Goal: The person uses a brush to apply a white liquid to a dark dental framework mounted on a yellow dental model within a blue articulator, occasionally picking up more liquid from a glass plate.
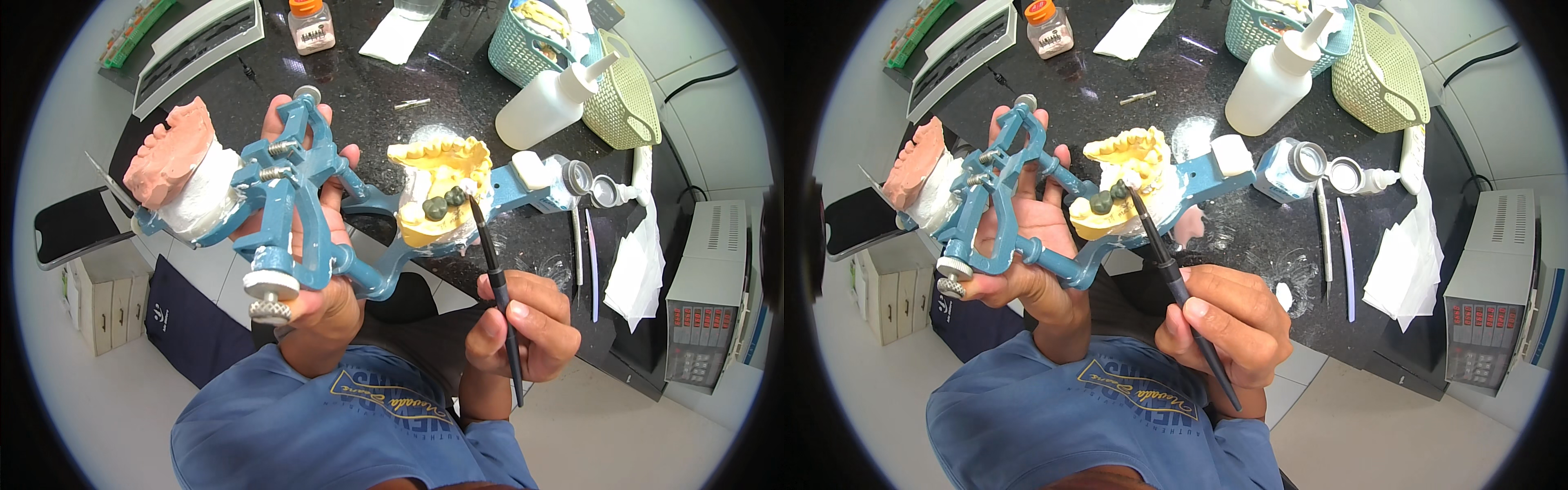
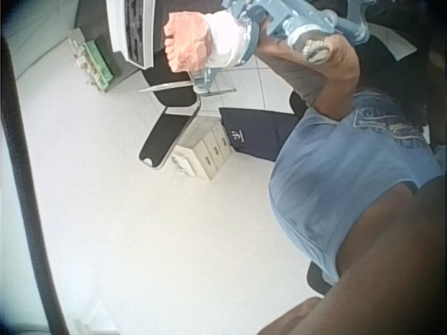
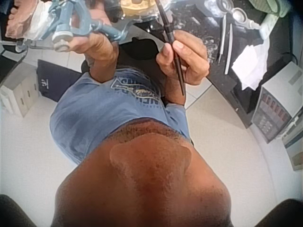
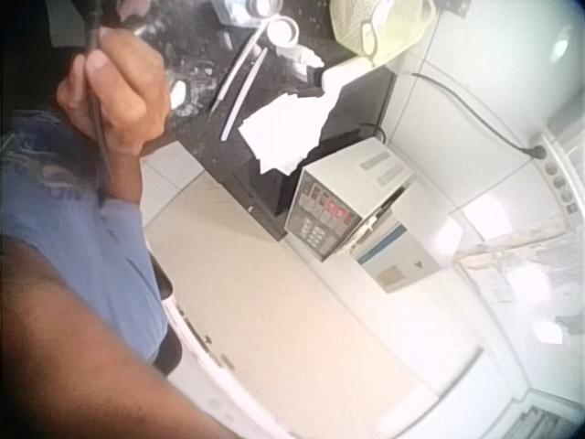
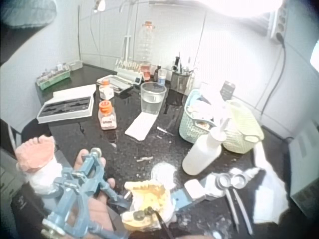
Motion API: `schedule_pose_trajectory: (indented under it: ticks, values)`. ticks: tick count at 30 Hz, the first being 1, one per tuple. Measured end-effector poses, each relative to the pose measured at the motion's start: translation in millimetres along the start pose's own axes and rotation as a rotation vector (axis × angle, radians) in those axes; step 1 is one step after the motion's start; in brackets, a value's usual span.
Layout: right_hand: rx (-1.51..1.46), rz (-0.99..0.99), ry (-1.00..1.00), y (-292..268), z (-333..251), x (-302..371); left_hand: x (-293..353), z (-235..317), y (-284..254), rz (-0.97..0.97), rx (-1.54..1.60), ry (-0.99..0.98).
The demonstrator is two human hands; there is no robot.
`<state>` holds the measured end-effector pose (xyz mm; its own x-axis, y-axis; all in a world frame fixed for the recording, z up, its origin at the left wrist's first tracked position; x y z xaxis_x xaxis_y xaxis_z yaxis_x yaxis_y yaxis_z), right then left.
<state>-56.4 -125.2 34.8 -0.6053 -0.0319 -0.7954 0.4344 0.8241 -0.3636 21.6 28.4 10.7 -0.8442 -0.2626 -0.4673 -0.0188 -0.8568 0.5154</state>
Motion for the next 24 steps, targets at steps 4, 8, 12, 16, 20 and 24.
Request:
schedule_pose_trajectory:
  ticks: [4, 8, 12, 16, 20, 24]
  values:
    - [-0.037, -0.001, 0.058, -2.2, -1.5, 2.6, 0.4, -1.3, -1.2, -0.014, -0.013, 0.013]
    - [-0.033, -0.002, 0.057, -1.8, -1.9, 1.7, 0.6, -1.3, -1.4, -0.010, -0.012, 0.021]
    - [-0.053, 0.043, 0.053, -4.1, -2.8, 5.4, -1.5, 1.1, 3.1, 0.028, -0.026, -0.008]
    - [-0.048, 0.016, 0.044, -3.2, -1.8, 2.8, -1.9, 1.2, 2.0, 0.035, -0.039, -0.030]
    - [-0.041, -0.006, 0.037, -2.6, -0.3, 1.7, -2.5, 2.3, 3.2, 0.048, -0.040, -0.035]
    - [0.030, -0.012, -0.034, 0.8, 0.4, -1.1, -1.7, 2.2, 2.8, 0.042, -0.026, -0.028]
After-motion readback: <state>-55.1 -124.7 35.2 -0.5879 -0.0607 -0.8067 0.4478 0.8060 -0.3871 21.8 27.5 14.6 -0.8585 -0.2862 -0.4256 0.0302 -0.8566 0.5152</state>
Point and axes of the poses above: each hand's wrist, its own x-axis away from the middle knuckle, its own y-axis out of the palm, z = x × y, the point moved 2 cm from there along -x, towards the middle knuckle, and after that the axes turned 8 degrees about -z, right-handed, at the moved point
